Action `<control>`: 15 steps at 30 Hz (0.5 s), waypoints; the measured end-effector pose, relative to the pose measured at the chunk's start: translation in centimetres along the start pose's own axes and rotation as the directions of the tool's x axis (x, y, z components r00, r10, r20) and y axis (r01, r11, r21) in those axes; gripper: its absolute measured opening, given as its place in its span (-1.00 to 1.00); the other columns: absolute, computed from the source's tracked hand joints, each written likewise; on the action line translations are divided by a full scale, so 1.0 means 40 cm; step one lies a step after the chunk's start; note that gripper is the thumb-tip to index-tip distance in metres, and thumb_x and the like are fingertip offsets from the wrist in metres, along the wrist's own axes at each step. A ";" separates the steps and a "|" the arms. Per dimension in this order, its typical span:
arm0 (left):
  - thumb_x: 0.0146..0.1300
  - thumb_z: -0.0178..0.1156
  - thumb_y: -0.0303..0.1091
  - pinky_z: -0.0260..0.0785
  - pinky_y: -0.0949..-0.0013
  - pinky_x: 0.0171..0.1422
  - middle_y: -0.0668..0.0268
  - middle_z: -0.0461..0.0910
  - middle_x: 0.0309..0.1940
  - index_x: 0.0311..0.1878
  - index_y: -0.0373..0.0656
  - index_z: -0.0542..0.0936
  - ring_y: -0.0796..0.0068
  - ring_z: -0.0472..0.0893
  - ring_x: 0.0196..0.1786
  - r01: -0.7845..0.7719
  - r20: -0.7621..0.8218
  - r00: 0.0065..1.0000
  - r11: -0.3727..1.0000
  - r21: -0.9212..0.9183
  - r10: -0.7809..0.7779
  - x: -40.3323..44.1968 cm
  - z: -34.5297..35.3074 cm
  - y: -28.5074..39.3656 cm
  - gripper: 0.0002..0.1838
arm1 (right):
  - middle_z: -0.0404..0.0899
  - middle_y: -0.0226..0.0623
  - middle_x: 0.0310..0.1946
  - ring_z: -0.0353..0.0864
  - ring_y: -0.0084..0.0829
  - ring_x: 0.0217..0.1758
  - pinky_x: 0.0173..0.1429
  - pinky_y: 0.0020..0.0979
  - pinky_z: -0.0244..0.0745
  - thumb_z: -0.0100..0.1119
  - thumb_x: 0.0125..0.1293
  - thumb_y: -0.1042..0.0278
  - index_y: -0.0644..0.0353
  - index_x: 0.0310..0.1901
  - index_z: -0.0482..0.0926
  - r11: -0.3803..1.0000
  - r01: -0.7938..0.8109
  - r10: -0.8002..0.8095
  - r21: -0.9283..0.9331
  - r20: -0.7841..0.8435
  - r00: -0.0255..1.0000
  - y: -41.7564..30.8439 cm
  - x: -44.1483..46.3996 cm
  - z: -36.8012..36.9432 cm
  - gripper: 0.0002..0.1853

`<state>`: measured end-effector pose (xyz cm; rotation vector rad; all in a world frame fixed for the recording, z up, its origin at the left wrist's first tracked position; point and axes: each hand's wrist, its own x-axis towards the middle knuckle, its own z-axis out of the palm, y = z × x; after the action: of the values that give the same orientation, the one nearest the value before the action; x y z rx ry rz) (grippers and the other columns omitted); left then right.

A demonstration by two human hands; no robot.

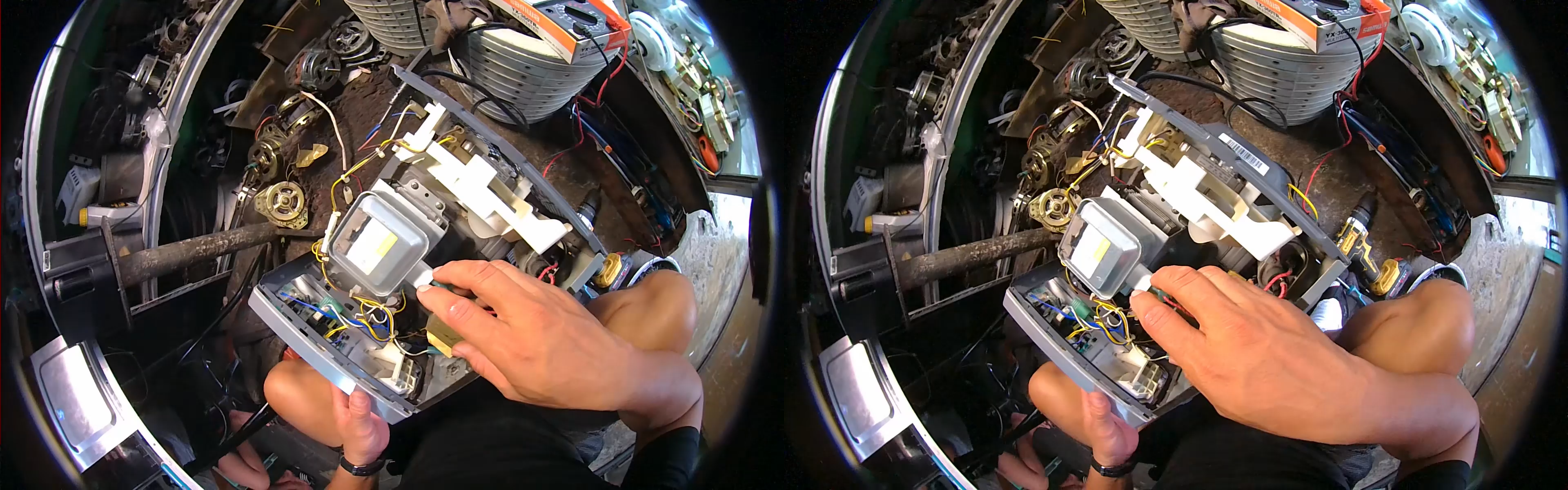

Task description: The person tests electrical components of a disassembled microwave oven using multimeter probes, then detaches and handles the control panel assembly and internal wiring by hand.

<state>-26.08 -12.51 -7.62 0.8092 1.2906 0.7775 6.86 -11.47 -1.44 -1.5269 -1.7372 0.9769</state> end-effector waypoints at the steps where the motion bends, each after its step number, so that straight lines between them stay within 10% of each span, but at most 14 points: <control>1: 0.41 0.44 0.04 0.25 0.13 0.62 0.17 0.43 0.49 0.64 -0.27 0.17 0.26 0.46 0.49 -0.017 -0.022 1.000 1.000 0.003 0.017 -0.003 0.002 -0.006 -0.03 | 0.45 0.02 0.30 0.56 0.03 0.28 0.35 -0.08 0.54 0.38 0.33 0.46 0.28 0.40 0.46 1.000 0.001 -0.001 0.001 0.001 1.000 0.001 0.000 0.002 -0.39; 15: 0.30 0.44 0.05 0.42 0.15 0.47 0.12 0.52 0.32 0.53 -0.30 0.26 0.26 0.58 0.32 0.025 0.054 0.998 1.000 -0.009 -0.024 0.040 0.016 0.014 -0.07 | 0.47 0.02 0.29 0.58 0.04 0.28 0.33 -0.09 0.56 0.36 0.32 0.48 0.29 0.37 0.48 0.999 0.023 -0.022 0.047 -0.024 0.999 0.005 -0.003 -0.006 -0.42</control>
<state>-25.29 -10.91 -7.85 0.8003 1.2455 0.7373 7.18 -11.56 -1.48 -1.4801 -1.7003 0.9781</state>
